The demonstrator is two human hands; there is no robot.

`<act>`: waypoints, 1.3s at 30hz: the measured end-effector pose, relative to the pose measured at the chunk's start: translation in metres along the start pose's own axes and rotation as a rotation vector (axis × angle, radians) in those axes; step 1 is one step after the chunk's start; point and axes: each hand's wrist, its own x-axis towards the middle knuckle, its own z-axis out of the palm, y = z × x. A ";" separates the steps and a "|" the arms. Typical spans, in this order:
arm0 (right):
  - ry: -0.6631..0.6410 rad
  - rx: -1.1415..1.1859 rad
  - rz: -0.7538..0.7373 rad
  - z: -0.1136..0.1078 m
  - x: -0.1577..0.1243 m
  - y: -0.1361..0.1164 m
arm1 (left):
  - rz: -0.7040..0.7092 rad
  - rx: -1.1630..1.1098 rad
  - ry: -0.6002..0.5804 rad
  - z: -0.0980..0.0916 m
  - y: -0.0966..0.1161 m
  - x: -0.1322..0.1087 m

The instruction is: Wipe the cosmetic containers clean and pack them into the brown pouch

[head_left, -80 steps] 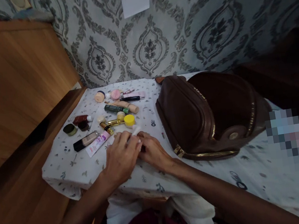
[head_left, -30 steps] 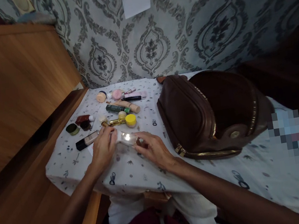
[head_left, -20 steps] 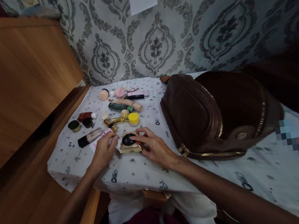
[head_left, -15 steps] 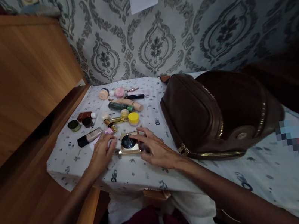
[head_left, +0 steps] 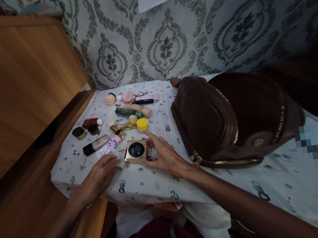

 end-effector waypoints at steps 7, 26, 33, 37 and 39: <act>0.074 0.060 -0.045 0.006 0.001 0.009 | 0.092 0.006 0.173 0.008 0.017 0.053; 0.063 0.100 -0.006 0.005 0.001 0.007 | -0.054 -0.037 0.020 0.018 -0.005 0.088; 0.060 0.097 -0.030 0.006 0.001 0.009 | -0.102 -0.123 0.072 0.018 -0.013 0.070; 0.059 0.091 -0.022 0.006 0.001 0.009 | -0.036 -0.119 0.075 0.016 -0.013 0.059; 0.054 0.090 -0.025 0.006 0.001 0.008 | 0.007 -0.116 0.094 0.014 -0.011 0.051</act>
